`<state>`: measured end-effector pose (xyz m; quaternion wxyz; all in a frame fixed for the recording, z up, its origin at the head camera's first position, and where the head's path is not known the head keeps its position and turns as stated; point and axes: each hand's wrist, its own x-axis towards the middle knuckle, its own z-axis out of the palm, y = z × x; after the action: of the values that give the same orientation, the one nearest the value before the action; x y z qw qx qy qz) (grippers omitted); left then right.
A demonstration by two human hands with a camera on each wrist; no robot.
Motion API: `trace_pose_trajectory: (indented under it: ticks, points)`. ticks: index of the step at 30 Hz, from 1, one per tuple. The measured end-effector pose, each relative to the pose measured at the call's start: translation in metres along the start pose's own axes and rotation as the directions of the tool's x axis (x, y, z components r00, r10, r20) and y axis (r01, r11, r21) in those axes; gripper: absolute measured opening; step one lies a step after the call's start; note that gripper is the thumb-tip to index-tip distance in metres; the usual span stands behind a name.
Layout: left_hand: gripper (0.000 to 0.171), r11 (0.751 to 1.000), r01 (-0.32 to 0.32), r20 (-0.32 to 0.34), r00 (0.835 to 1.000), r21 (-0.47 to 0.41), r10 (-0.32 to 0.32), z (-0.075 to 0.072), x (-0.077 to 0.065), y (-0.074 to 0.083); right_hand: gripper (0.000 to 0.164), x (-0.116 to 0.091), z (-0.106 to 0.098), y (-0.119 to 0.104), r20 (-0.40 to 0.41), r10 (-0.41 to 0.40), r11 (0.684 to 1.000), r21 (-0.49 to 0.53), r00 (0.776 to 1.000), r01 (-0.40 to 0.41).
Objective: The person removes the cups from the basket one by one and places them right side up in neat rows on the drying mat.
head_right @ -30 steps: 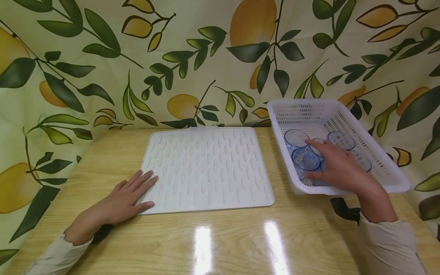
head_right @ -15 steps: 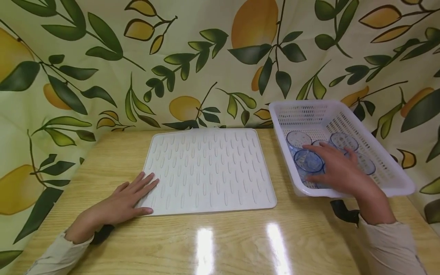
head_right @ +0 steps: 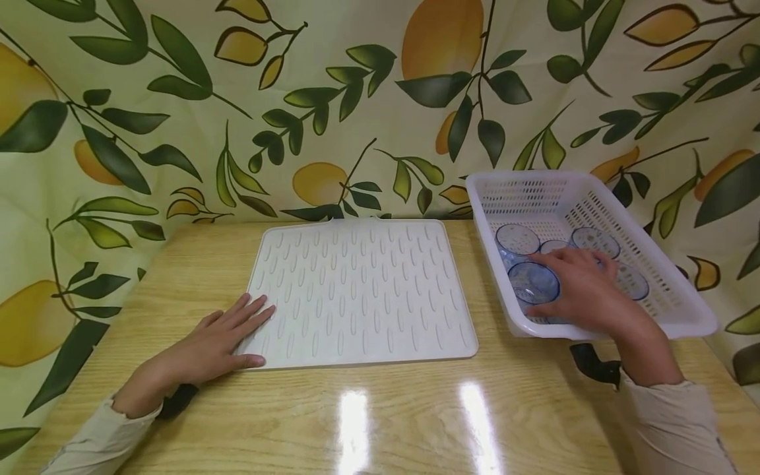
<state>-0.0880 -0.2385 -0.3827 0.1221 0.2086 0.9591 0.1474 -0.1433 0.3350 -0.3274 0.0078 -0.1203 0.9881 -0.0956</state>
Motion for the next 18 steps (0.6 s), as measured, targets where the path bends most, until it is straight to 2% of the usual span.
trace_pose_trajectory:
  ticks: [5, 9, 14, 18]
  points:
    - [0.086, 1.000, 0.012, 0.003, 1.000, -0.007, -0.011, 0.000, 0.000, 0.000, 0.085, -0.001, -0.001, -0.001, -0.044, 0.018, 0.999, 0.031, 0.999, -0.016]
    - [0.087, 1.000, 0.012, -0.004, 1.000, -0.014, -0.012, 0.000, 0.001, 0.000, 0.089, -0.004, -0.007, 0.000, -0.079, 0.045, 0.991, 0.129, 0.996, -0.035]
    - [0.088, 1.000, 0.011, -0.018, 1.000, 0.001, -0.011, 0.001, 0.002, 0.000, 0.095, -0.006, -0.013, 0.000, -0.038, 0.062, 0.958, 0.284, 0.997, -0.048]
    - [0.088, 1.000, 0.009, -0.028, 1.000, 0.001, -0.009, 0.001, 0.002, 0.001, 0.090, -0.007, -0.013, 0.001, -0.041, 0.042, 0.933, 0.360, 0.998, -0.025]
